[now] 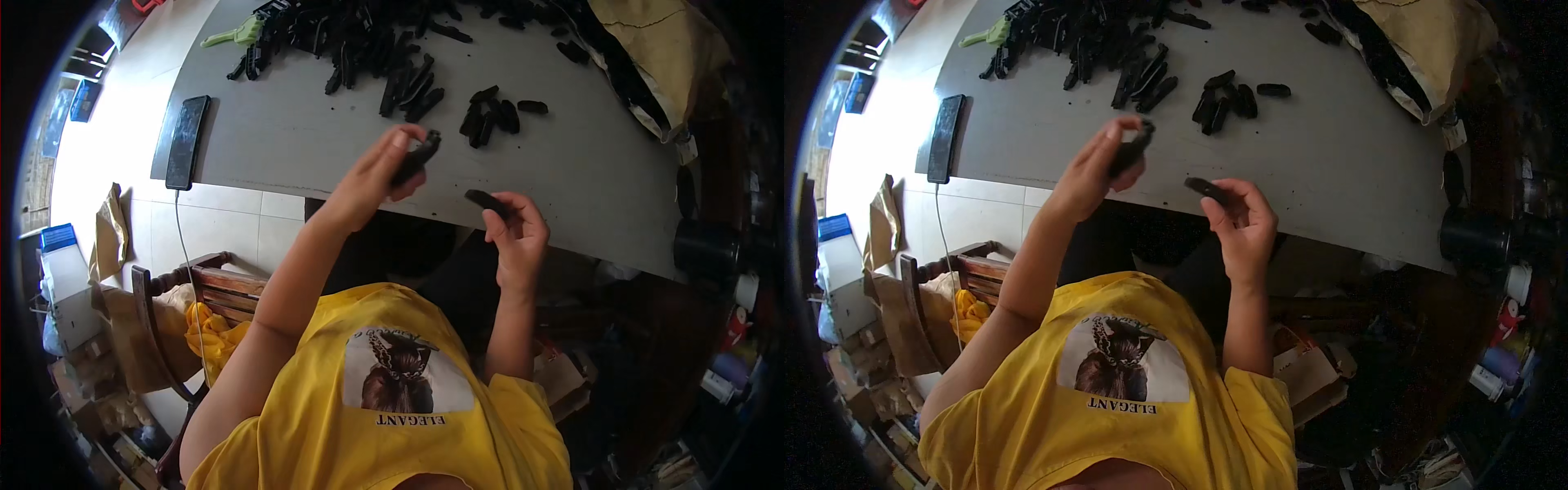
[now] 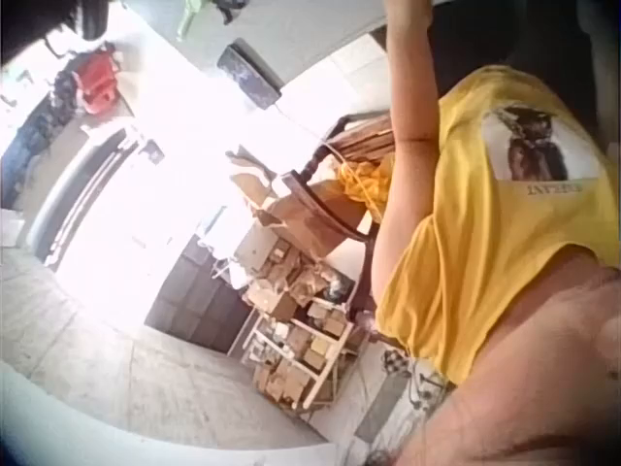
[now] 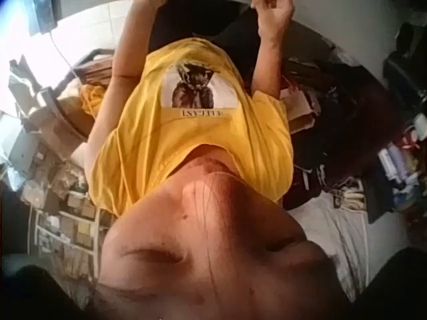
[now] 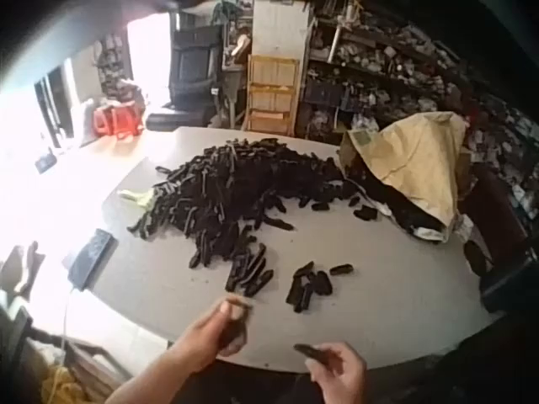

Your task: Inspecting and sorting small black plastic components on a table.

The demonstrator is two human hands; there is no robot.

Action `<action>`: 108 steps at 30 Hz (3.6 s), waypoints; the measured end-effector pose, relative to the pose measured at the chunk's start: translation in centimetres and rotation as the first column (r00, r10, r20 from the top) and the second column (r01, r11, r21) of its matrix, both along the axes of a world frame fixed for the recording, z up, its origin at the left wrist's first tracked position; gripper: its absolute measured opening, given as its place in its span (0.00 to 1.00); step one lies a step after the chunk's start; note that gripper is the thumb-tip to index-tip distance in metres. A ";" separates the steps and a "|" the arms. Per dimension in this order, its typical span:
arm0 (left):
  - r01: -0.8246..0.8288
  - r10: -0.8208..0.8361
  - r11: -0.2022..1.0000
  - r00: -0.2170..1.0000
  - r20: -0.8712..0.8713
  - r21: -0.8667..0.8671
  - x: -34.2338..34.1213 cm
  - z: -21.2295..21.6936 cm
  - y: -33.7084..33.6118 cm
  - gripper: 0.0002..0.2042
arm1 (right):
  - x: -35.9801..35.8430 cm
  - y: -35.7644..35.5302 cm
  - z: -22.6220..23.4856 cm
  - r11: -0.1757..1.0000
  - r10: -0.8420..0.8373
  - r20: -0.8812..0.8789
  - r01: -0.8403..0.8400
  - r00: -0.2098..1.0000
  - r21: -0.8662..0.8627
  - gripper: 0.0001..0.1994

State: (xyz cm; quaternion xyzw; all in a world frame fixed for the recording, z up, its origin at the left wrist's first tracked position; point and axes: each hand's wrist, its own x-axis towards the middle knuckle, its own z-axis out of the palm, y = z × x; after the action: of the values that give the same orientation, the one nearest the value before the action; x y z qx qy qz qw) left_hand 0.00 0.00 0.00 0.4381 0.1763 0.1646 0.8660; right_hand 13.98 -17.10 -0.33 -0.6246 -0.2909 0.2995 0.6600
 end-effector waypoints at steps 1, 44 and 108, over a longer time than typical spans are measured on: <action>0.010 -0.003 0.993 0.998 -0.060 0.117 0.4 0.0 -0.7 0.16 | -0.4 0.0 0.3 0.999 0.025 -0.041 -0.024 0.999 0.030 0.10; 0.365 0.496 -0.203 0.838 -0.226 0.908 -0.5 -1.5 5.4 0.11 | 6.6 8.5 -2.2 0.925 0.032 0.741 0.260 0.671 -0.276 0.15; 0.087 0.152 0.533 0.969 -0.197 0.842 0.4 0.9 -2.3 0.17 | -1.5 3.8 0.6 0.995 0.094 -0.009 -0.094 0.996 0.026 0.12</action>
State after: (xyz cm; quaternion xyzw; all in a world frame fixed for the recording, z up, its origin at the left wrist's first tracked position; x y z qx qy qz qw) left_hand 0.38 -2.31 0.91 0.8150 0.1889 0.1896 0.5139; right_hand 12.49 -13.35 0.24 -0.6003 -0.3204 0.3295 0.6545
